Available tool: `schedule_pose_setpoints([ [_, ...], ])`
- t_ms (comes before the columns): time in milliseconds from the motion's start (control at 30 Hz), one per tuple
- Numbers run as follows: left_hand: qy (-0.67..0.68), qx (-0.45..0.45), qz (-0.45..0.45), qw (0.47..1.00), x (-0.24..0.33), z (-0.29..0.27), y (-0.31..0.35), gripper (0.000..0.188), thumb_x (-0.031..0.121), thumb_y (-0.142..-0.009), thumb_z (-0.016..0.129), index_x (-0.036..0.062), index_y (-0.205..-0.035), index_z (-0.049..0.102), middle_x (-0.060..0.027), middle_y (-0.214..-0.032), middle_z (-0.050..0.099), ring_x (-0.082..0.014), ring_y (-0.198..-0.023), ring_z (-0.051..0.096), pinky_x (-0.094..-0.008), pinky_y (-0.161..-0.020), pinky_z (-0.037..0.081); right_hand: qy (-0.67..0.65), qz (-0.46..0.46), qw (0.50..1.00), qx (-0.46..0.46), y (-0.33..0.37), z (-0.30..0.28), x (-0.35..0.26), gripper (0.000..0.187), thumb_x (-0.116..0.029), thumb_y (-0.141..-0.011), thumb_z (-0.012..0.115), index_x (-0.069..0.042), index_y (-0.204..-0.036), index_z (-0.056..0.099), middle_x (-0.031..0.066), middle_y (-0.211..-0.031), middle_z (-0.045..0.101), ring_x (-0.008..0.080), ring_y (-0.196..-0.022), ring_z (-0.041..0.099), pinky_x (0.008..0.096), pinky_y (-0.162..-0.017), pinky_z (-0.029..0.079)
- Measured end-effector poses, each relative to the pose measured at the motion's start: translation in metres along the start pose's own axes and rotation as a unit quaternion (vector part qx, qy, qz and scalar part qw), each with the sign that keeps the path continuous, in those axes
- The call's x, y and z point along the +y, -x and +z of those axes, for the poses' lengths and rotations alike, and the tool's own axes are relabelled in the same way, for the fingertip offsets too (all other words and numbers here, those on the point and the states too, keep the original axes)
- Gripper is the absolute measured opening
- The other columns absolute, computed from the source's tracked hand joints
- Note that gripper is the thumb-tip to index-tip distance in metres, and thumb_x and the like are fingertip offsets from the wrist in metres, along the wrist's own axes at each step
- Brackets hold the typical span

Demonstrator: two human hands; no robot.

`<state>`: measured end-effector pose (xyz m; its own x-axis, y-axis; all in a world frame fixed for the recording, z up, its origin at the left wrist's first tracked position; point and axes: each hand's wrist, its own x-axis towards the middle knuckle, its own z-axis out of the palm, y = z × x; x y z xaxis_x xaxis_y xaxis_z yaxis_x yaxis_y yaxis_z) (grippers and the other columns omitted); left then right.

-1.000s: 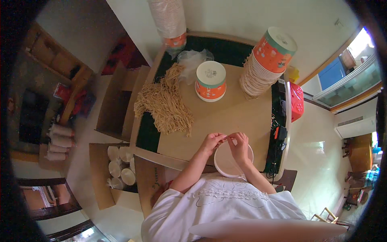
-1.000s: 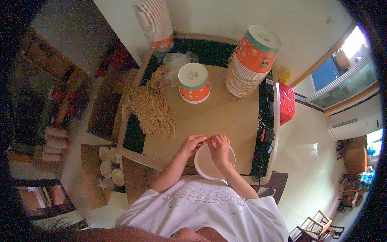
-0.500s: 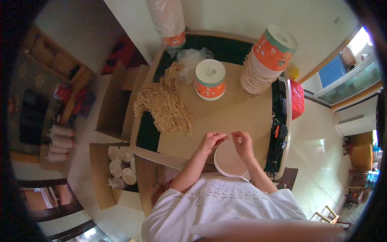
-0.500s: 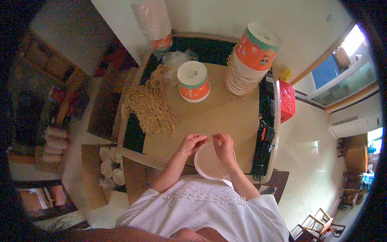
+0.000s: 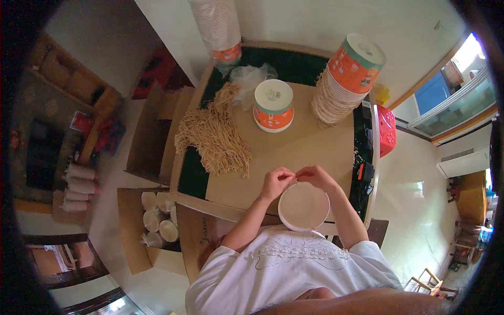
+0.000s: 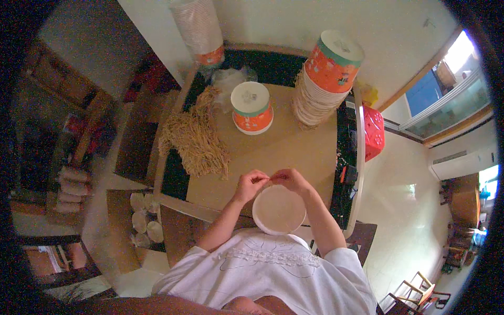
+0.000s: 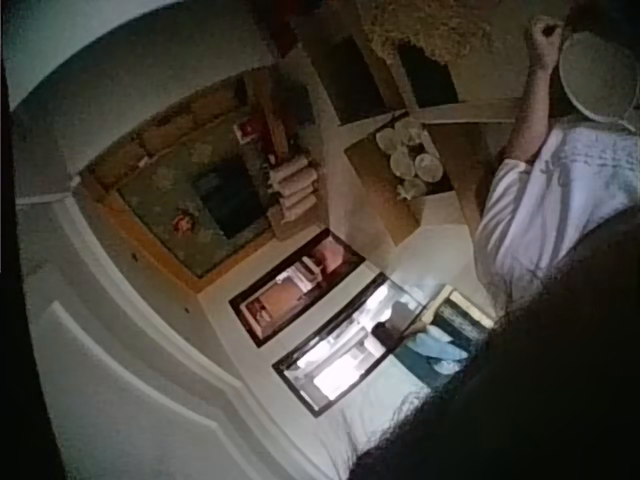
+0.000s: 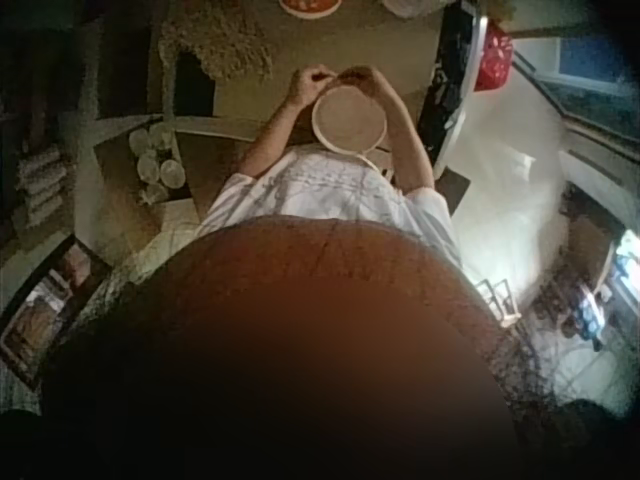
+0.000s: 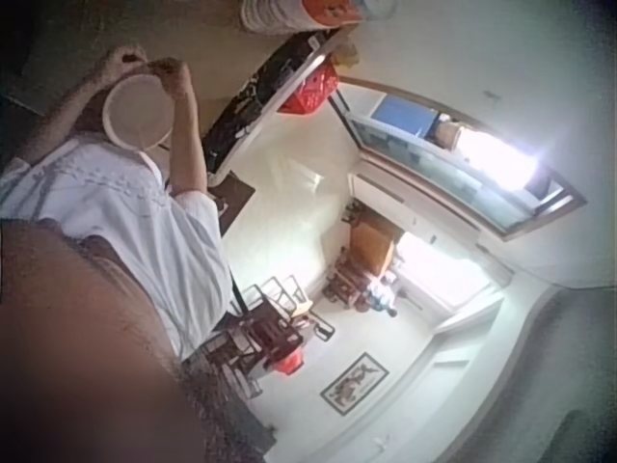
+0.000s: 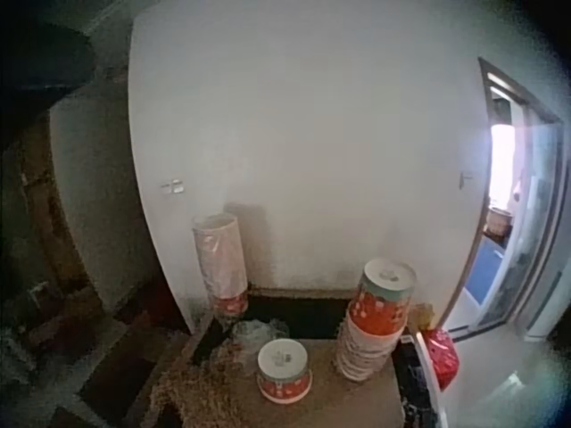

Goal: The recorder is inspecting, stacking, and organizing paper bowls at a packaging station.

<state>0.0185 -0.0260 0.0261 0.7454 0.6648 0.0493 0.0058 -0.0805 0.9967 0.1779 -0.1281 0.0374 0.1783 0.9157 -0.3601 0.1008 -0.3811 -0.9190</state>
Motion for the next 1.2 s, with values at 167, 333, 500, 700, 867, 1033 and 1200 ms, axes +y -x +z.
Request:
schedule_pose_setpoints([
  [167,0.021,-0.006,-0.034,0.999,0.003,0.0,0.002,0.005,0.0,-0.072,0.063,0.0021,-0.076,0.065,-0.0043,-0.078,0.061,-0.0109,-0.072,0.058,-0.0228,-0.066,0.047,0.029,0.041,0.996,-0.067,-0.004,-0.002,-0.023,0.017,-0.013,-0.075,0.061,-0.002,-0.088,0.064,0.0031,-0.074,0.062,0.0086,-0.07,0.054,0.0236,-0.065,0.044],
  [333,0.039,-0.017,-0.08,0.996,0.0,-0.003,0.003,0.007,0.002,-0.074,0.061,0.0007,-0.08,0.064,-0.0043,-0.079,0.062,-0.0113,-0.072,0.058,-0.0241,-0.068,0.047,0.051,0.075,0.992,-0.088,-0.006,-0.003,-0.025,0.016,-0.016,-0.075,0.061,-0.003,-0.085,0.064,0.0033,-0.072,0.061,0.0086,-0.068,0.053,0.024,-0.063,0.044],
  [500,0.135,-0.052,-0.188,0.972,-0.001,-0.005,0.004,0.011,0.004,-0.077,0.059,-0.0018,-0.084,0.062,-0.0058,-0.081,0.063,-0.0126,-0.074,0.058,-0.025,-0.07,0.047,0.071,0.044,0.996,-0.007,-0.002,0.003,-0.018,0.009,-0.01,-0.073,0.06,-0.002,-0.078,0.061,0.0027,-0.071,0.061,0.0093,-0.066,0.054,0.0245,-0.06,0.044],
  [700,0.26,-0.064,-0.252,0.93,-0.012,-0.006,0.004,0.014,0.006,-0.077,0.059,-0.0025,-0.088,0.06,-0.0078,-0.082,0.062,-0.014,-0.075,0.059,-0.025,-0.071,0.048,0.121,-0.022,0.985,0.117,0.013,0.017,-0.036,0.007,-0.008,-0.071,0.06,-0.001,-0.073,0.059,0.0056,-0.068,0.06,0.0119,-0.063,0.055,0.025,-0.059,0.045],
  [867,0.263,-0.084,-0.265,0.924,-0.013,-0.009,0.003,0.013,0.008,-0.08,0.057,-0.0013,-0.088,0.059,-0.0062,-0.081,0.061,-0.0128,-0.074,0.058,-0.0247,-0.07,0.048,0.185,-0.088,0.959,0.197,0.027,0.029,-0.041,0.007,-0.008,-0.068,0.063,-0.002,-0.069,0.058,0.0091,-0.069,0.058,0.0207,-0.066,0.056,0.0302,-0.062,0.045],
  [1033,0.259,-0.067,-0.271,0.925,-0.006,-0.008,0.002,0.011,0.01,-0.079,0.06,0.0005,-0.083,0.063,-0.0038,-0.074,0.06,-0.0099,-0.066,0.056,-0.023,-0.066,0.048,0.255,-0.119,0.929,0.242,0.033,0.036,-0.041,0.007,-0.013,-0.068,0.064,-0.007,-0.07,0.06,0.0072,-0.074,0.058,0.0257,-0.075,0.054,0.0368,-0.066,0.042],
  [1200,0.246,-0.075,-0.261,0.93,-0.009,-0.009,0.002,0.012,0.011,-0.08,0.059,0.0007,-0.083,0.063,-0.0031,-0.073,0.06,-0.0091,-0.066,0.056,-0.0228,-0.065,0.049,0.225,-0.097,0.932,0.268,0.033,0.043,-0.042,0.009,-0.016,-0.07,0.064,-0.008,-0.071,0.061,0.0071,-0.075,0.058,0.0257,-0.078,0.054,0.0374,-0.068,0.042],
])
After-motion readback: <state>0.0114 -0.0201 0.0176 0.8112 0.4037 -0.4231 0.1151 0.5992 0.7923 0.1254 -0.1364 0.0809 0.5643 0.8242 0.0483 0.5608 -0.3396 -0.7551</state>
